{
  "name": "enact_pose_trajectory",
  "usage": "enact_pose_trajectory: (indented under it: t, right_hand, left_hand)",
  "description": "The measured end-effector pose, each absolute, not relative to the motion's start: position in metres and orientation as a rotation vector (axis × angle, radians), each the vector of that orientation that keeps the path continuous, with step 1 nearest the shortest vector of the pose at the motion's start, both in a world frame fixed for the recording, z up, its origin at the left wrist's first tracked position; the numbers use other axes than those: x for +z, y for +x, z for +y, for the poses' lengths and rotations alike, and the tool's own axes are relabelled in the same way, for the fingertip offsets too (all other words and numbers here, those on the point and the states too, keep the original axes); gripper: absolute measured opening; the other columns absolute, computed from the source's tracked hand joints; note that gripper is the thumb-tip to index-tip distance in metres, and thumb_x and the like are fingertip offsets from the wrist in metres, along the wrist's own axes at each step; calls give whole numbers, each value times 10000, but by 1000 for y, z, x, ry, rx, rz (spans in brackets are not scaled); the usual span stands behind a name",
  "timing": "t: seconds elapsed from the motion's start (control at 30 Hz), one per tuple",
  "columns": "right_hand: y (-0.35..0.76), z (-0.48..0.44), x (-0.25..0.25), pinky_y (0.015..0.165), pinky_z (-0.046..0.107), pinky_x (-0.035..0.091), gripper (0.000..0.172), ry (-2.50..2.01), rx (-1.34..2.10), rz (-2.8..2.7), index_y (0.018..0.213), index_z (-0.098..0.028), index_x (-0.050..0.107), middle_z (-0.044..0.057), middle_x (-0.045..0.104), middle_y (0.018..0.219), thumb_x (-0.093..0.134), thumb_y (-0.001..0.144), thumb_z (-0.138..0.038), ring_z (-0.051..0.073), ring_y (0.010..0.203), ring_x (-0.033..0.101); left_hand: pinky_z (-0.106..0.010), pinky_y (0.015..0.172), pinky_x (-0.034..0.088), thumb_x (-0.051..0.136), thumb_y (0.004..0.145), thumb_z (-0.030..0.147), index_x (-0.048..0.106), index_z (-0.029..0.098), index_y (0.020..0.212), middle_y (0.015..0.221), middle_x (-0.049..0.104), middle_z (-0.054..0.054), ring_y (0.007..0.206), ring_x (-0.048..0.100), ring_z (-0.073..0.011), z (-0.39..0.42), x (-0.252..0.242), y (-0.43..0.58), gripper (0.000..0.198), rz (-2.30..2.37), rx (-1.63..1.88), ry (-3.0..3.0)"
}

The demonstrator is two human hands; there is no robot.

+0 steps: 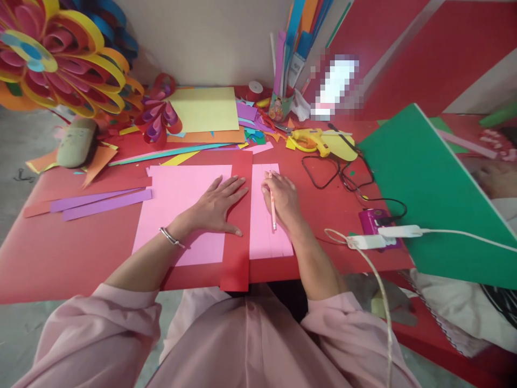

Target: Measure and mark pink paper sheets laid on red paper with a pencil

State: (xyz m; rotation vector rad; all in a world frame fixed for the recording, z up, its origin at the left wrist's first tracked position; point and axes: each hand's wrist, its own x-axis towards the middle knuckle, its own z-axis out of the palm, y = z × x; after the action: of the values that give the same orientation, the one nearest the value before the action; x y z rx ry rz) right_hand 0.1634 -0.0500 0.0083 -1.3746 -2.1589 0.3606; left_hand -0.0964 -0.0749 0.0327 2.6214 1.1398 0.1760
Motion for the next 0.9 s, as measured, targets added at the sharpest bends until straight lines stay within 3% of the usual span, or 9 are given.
enact_pose_trajectory:
  t: [0.4, 0.73, 0.9]
  right_hand:
    - [163, -51, 10, 1221, 592, 402, 148, -1366, 391, -2134, 1016, -249, 667, 102, 682, 1470, 544, 1011, -166, 317, 1459, 555]
    - [165, -52, 9, 1299, 611, 317, 187, -1342, 557, -2060, 1117, -261, 694, 69, 647, 1498, 519, 1075, -311, 301, 1514, 483]
    - [165, -51, 8, 1277, 644, 328, 224, -1344, 535, -2076, 1147, -242, 687, 84, 641, 1501, 496, 1089, -345, 303, 1518, 483]
  left_hand:
    - [-605, 1344, 65, 510, 708, 1043, 293, 212, 1705, 1768, 252, -167, 1634, 239, -419, -79, 31, -91, 1316, 1193, 208, 2610]
    - [-581, 1325, -17, 427, 733, 1064, 267, 235, 1709, 1781, 242, -134, 1651, 174, -414, -79, 34, -85, 1290, 1213, 185, 2564]
    - [-593, 1326, -11, 399, 756, 1056, 275, 194, 1699, 1774, 232, -177, 1651, 177, -410, -81, 35, -83, 1284, 1213, 199, 2599]
